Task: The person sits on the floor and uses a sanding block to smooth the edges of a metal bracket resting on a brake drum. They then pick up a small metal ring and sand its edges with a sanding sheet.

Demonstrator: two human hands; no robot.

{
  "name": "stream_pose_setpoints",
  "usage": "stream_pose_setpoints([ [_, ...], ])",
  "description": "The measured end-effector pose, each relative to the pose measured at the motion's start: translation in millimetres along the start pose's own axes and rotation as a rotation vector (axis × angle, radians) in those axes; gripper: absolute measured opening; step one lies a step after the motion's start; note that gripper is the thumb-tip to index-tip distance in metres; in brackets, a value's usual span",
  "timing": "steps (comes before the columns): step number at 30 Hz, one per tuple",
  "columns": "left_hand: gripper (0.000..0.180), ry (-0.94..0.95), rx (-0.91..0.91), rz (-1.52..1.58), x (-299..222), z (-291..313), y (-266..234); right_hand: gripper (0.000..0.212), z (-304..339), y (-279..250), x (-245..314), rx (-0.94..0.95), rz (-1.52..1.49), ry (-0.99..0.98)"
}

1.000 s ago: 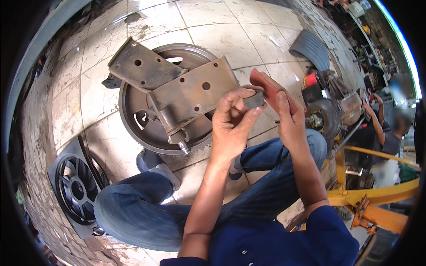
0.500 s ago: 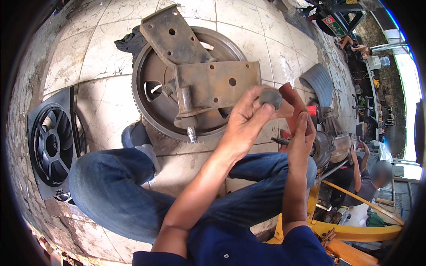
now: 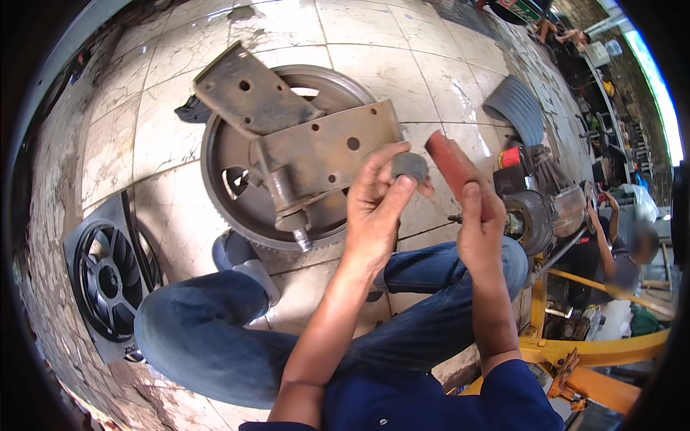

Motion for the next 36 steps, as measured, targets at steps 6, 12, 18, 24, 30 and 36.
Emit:
stream_pose_setpoints([
  [6,0.035,0.136,-0.103,-0.261,1.0,-0.9,11.4,0.037,2.6,3.4,0.4,0.036,0.112,-0.175],
  [12,0.031,0.096,-0.216,-0.576,9.0,3.9,3.5,0.038,4.8,0.9,-9.2,0.023,0.172,-0.088],
  [18,0.030,0.216,-0.246,-0.859,16.2,10.5,0.5,0.037,5.4,13.1,-18.8,0.042,0.239,0.015],
  [24,0.025,-0.081,-0.359,-0.593,24.6,5.4,-21.6,0.037,10.0,20.9,-20.9,0.142,0.266,0.080],
  [30,0.019,0.008,-0.187,-0.835,33.6,12.5,3.0,0.037,-0.6,13.5,-32.8,0.105,0.140,0.184],
  [36,0.023,0.089,-0.189,-0.843,36.7,11.4,-3.9,0.037,6.8,20.5,-39.2,0.125,0.227,0.158],
])
Point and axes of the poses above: each hand's wrist, its own z-axis away from the middle knuckle, its own y-axis out of the palm, x = y × z, the point moved 6 cm from there along -z, towards the middle knuckle, and after that the axes turned 2 degrees about -y, right-handed, at the moved point
